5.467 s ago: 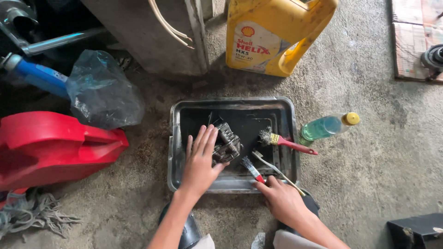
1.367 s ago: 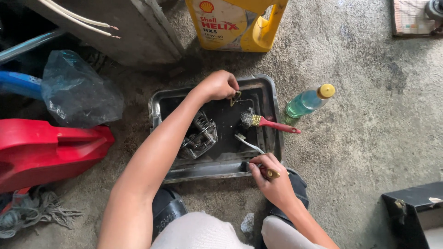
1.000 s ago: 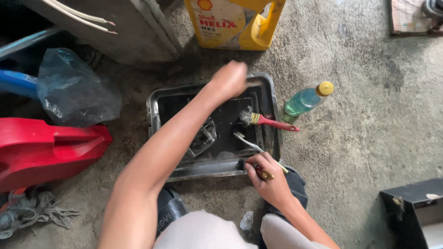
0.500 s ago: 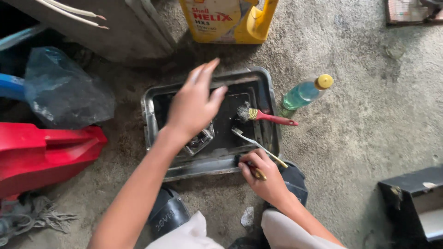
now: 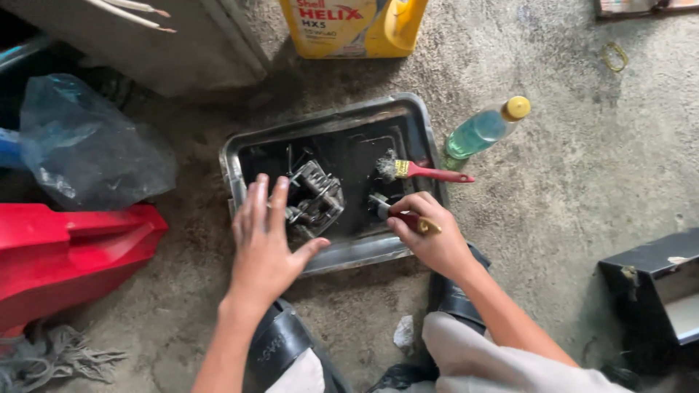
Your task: The person pours a green liquid from a plastic bottle onto a camshaft held over a metal tray. They then use a toothbrush to scrub the camshaft and a cylinder head, cleaning the components while they rest in the tray.
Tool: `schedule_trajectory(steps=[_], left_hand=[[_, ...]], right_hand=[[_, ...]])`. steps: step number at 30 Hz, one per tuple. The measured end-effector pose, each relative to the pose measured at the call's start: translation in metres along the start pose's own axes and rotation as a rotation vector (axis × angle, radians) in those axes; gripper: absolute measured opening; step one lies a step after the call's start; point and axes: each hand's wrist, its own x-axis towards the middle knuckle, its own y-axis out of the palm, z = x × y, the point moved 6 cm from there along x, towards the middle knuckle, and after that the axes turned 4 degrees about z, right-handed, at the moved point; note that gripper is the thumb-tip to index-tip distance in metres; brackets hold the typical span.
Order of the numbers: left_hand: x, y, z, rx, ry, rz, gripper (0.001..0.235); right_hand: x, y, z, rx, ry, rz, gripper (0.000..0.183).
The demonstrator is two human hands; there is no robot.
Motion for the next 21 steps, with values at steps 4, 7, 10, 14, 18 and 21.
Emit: schedule_trajectory(steps=[4,7,10,14,18,21], left_hand=[[-0.006,0.022,0.007,-0.007,-0.030,0.032,0.111],[-0.007,0.030,0.017,0.005,-0.050,-0.012,0.109],[-0.013,0.033,0.021,-0.039,-0.093,-0.022,0.106],[-0.008,0.026,0.017,-0.092,-0.025,-0.088,0.113],[-0.010,0.030,0.018,-0.102,-0.032,-0.089,0.116],[-0.009,0.032,0.017,-0.094,-0.054,-0.083,0.114]], right_hand=[[0.017,0.018,-0.011,0.045,0.017,0.011,0.016],[0.036,0.026,-0.008,0.024,-0.064,-0.040,0.017],[0.047,0.033,-0.004,-0.097,-0.060,-0.009,0.016],[0.058,0.029,0.001,-0.160,-0.099,-0.027,0.014],[0.062,0.028,0.002,-0.223,0.029,0.116,0.015],[0.051,0.011,0.022,-0.135,0.116,0.114,0.016]])
